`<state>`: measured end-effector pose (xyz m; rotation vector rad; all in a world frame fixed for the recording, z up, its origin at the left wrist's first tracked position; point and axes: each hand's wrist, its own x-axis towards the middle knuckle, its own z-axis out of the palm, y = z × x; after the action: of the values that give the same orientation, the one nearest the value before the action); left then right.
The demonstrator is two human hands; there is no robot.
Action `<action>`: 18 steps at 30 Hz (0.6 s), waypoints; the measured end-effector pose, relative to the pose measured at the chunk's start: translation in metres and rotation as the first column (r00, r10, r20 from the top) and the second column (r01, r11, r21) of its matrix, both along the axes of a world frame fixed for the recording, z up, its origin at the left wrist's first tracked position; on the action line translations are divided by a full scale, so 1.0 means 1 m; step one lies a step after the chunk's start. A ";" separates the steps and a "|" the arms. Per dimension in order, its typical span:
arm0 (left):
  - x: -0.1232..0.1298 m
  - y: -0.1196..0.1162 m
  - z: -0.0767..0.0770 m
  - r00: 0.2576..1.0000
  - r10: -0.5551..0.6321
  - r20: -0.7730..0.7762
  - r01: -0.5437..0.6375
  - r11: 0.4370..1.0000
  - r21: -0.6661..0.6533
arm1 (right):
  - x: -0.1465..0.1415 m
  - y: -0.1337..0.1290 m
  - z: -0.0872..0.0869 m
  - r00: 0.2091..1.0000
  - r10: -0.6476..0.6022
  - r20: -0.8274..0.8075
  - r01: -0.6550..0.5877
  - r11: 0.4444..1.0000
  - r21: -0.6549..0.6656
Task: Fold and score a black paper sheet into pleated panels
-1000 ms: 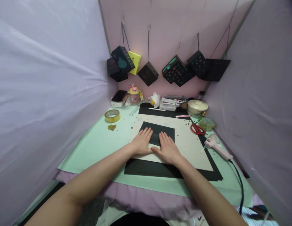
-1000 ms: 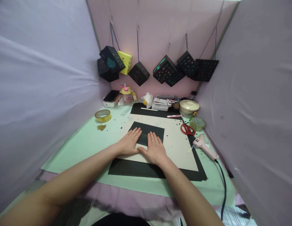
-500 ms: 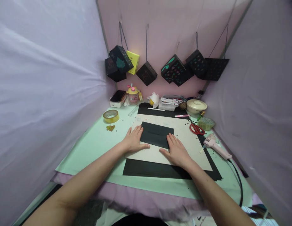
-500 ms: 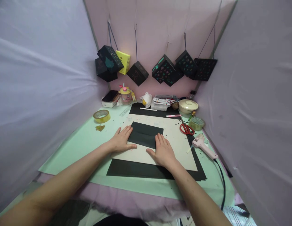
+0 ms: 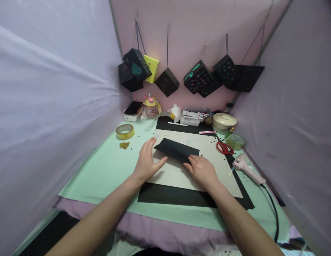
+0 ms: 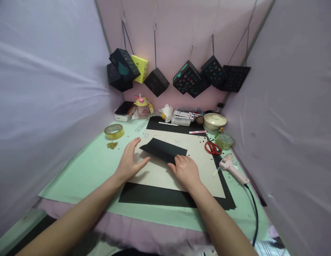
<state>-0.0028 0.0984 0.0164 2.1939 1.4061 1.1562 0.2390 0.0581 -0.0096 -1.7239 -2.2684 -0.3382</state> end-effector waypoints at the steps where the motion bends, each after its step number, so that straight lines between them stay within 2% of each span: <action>1: 0.004 -0.006 -0.001 0.988 0.032 0.154 -0.018 0.996 -0.092 | -0.001 0.000 0.001 1.000 -0.017 -0.005 0.017 1.000 0.001; 3: 0.015 -0.014 -0.002 0.918 0.085 0.387 0.058 0.937 -0.345 | -0.006 -0.001 0.003 0.997 -0.066 -0.028 0.066 0.998 -0.002; 5: 0.027 -0.015 0.000 0.832 0.159 0.532 0.110 0.892 -0.439 | -0.013 -0.003 0.007 0.992 -0.113 -0.055 0.112 0.993 -0.022; 8: 0.038 -0.009 0.008 0.724 0.170 0.669 0.176 0.892 -0.416 | -0.023 -0.005 0.011 0.995 -0.076 -0.065 0.070 0.994 -0.087; 12: 0.038 -0.005 0.006 0.680 0.199 0.705 0.199 0.876 -0.439 | -0.021 -0.007 0.013 0.986 0.053 -0.155 -0.083 0.978 -0.189; 14: 0.035 -0.006 0.001 0.654 0.203 0.728 0.222 0.869 -0.442 | -0.013 -0.008 0.014 0.961 0.113 -0.253 -0.180 0.949 -0.260; 18: 0.029 -0.010 -0.008 0.596 0.232 0.769 0.257 0.852 -0.456 | 0.007 -0.009 0.019 0.885 0.178 -0.430 -0.358 0.851 -0.385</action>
<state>0.0263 0.0886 0.0083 1.0207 1.0725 1.3008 0.2458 0.0488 0.0089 -1.4422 -2.3582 0.5916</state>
